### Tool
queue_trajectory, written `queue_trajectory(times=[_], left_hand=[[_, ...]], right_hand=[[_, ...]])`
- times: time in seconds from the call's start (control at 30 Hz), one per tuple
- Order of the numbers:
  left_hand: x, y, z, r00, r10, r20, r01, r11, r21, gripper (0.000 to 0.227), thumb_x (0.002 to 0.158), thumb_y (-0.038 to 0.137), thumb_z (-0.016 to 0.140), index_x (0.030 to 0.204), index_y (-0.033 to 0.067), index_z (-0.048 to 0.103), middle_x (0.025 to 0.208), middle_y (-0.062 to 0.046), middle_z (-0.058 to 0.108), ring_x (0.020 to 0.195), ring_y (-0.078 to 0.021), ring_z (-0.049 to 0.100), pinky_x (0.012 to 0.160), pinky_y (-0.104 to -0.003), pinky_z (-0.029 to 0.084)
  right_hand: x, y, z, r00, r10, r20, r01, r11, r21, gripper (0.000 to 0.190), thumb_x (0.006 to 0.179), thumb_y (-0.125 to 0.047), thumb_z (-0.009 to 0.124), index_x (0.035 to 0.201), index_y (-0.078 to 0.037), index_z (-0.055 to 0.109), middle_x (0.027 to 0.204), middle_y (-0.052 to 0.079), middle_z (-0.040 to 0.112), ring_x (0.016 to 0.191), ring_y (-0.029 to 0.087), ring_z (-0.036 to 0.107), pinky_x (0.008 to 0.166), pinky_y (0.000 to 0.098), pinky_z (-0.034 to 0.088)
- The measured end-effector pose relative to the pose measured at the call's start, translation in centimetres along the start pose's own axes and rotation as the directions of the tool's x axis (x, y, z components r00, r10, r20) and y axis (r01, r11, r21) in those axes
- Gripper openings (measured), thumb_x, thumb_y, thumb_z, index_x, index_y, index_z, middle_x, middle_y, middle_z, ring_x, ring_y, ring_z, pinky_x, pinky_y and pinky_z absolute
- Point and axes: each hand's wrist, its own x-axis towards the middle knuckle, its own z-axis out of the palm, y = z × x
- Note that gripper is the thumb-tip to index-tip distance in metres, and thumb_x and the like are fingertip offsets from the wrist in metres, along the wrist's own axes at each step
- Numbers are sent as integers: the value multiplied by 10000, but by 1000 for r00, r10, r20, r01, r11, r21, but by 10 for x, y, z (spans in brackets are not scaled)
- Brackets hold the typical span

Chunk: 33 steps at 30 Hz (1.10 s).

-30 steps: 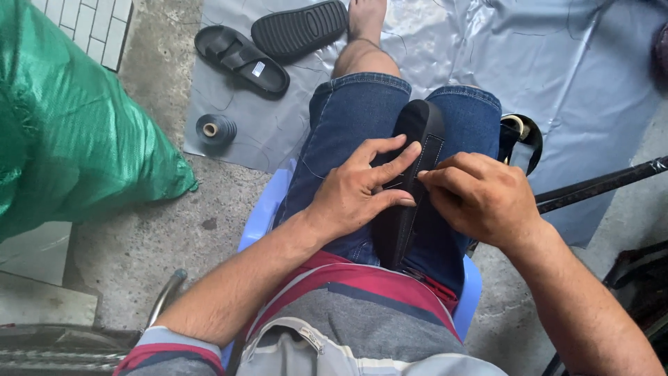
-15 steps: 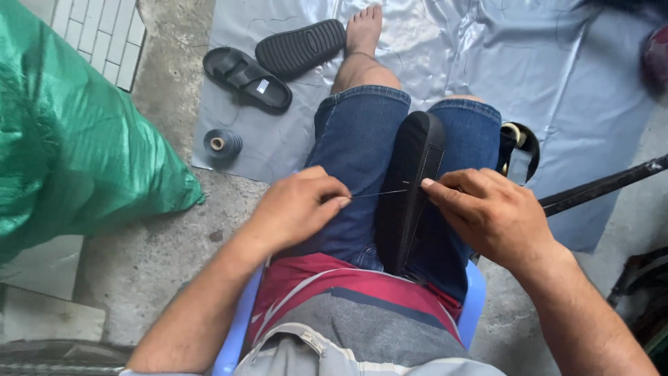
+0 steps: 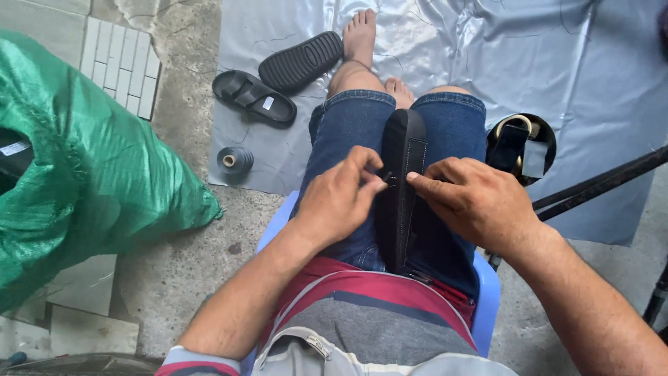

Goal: Hand-sewing a black shoe sole using a needle and thread while sitting on a chair.

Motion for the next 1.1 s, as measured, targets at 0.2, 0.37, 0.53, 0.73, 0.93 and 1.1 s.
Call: queue_trajectory(times=[0.2, 0.37, 0.53, 0.73, 0.93, 1.1], left_hand=[[-2, 27, -10, 976, 19, 219, -19, 1000, -3, 273, 817, 161, 454, 1084, 204, 417, 809, 35, 574, 781, -218, 614, 622, -422, 463], [-1, 42, -27, 954, 218, 204, -247, 961, 127, 477, 799, -26, 432, 1229, 151, 540, 728, -123, 499, 604, -377, 627, 517, -479, 531], [3, 12, -9, 959, 97, 266, -162, 959, 234, 521, 861, 146, 444, 1316, 395, 389, 902, -34, 465, 748, -307, 601, 592, -482, 484], [0, 24, 4, 968, 246, 39, -249, 944, 216, 399, 797, 381, 628, 1170, 253, 570, 1028, -22, 484, 752, -242, 624, 466, -453, 515], [2, 24, 16, 952, 290, -100, -282, 956, 85, 136, 836, 274, 613, 961, 239, 655, 922, 21, 504, 684, -149, 611, 511, -334, 507], [-1, 23, 13, 983, 175, -50, -178, 983, -53, 116, 835, 254, 582, 915, 211, 654, 945, 3, 512, 721, -140, 600, 609, -318, 505]], right_hand=[[-4, -4, 3, 999, 49, 12, -48, 996, -71, 228, 871, -214, 598, 1094, -256, 592, 846, -28, 559, 642, 163, 582, 461, 278, 435], [8, -11, -27, 957, 161, 243, -173, 984, 29, 397, 730, -160, 621, 1114, -261, 631, 813, 25, 590, 618, 198, 623, 509, 326, 527], [-4, 18, -55, 607, 480, 633, -429, 869, -248, 537, 838, -409, 453, 1332, -558, 303, 943, -58, 487, 668, 145, 586, 504, 326, 554], [-29, 15, -50, 801, 433, 415, -444, 893, -75, 528, 818, -268, 506, 1301, -464, 422, 915, -22, 507, 679, 206, 583, 475, 416, 499], [-17, 13, -50, 756, 428, 495, -529, 845, 78, 695, 751, -364, 595, 1375, -405, 290, 739, -10, 531, 590, 166, 559, 460, 362, 473], [-5, 0, -27, 818, 404, 410, -570, 666, 481, 613, 767, -331, 634, 1329, -258, 401, 588, -24, 519, 453, 116, 429, 490, 258, 402]])
